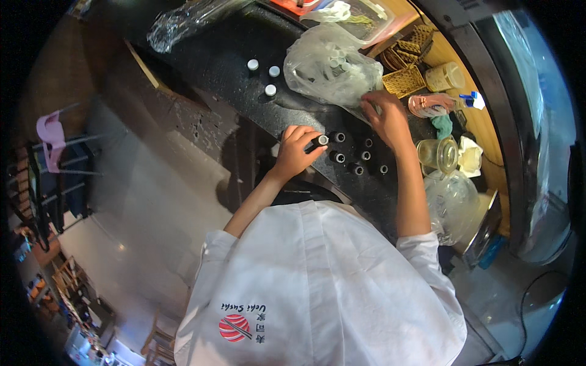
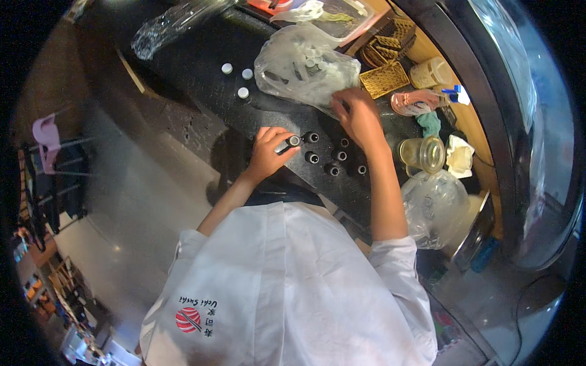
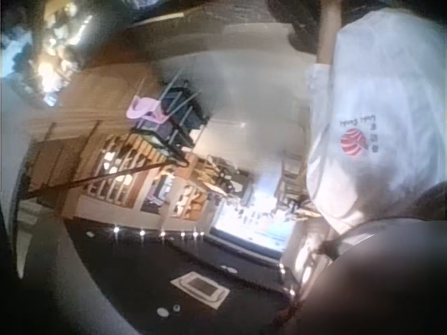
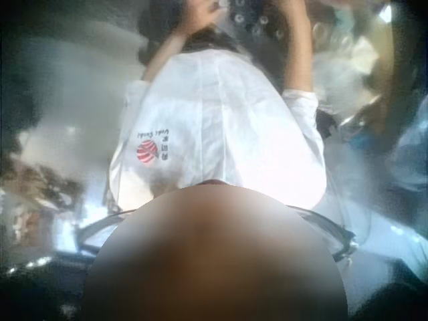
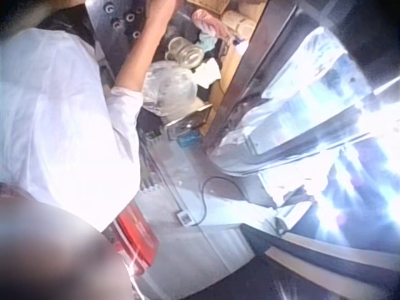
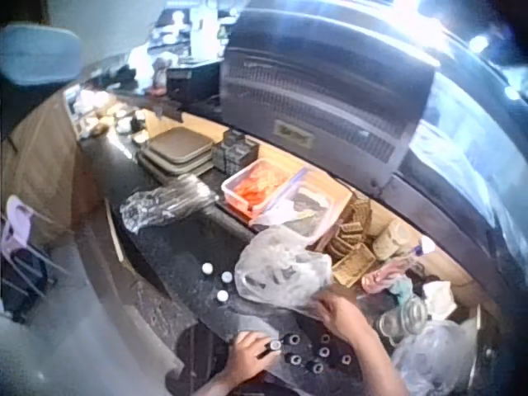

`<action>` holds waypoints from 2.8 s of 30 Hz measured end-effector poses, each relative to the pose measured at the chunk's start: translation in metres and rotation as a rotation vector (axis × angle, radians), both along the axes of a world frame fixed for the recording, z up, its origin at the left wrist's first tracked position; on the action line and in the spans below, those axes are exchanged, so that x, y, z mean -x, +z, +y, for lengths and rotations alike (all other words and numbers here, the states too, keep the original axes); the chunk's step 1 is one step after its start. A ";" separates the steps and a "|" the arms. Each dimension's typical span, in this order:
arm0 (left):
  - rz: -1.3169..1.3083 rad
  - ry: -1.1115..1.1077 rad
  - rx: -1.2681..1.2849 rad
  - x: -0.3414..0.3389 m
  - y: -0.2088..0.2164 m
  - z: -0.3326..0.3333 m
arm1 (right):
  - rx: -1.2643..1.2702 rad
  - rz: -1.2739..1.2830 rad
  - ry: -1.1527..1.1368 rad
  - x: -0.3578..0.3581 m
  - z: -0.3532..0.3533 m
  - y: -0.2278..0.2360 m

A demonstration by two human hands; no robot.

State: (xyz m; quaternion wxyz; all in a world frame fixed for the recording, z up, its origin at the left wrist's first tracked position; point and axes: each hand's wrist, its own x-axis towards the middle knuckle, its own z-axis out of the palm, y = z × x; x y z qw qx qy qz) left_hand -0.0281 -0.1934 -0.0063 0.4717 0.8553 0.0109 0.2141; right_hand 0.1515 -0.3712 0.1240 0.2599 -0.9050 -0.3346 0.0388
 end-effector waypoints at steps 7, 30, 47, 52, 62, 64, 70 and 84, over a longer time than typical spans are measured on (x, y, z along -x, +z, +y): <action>0.032 0.160 -0.110 -0.001 0.010 0.025 | 0.093 0.127 0.029 -0.064 0.032 -0.045; 0.024 0.177 -0.104 -0.031 0.022 0.041 | 0.046 -0.022 0.038 -0.088 0.071 -0.092; 0.053 0.161 0.033 -0.032 0.003 0.042 | -0.581 0.729 -0.083 0.025 0.040 -0.028; 0.019 0.167 0.037 -0.035 0.003 0.042 | -0.474 0.792 -0.097 0.033 0.040 -0.038; 0.007 0.150 0.022 -0.033 0.008 0.044 | -0.468 0.683 -0.117 0.031 0.032 -0.043; 0.024 0.145 0.020 -0.034 0.007 0.045 | -0.424 0.691 -0.122 0.032 0.032 -0.043; 0.024 0.114 0.030 -0.036 0.003 0.048 | -0.427 0.698 -0.144 0.040 0.033 -0.045; 0.087 0.076 -0.001 -0.031 -0.002 0.052 | -0.284 0.442 0.099 0.043 0.049 -0.058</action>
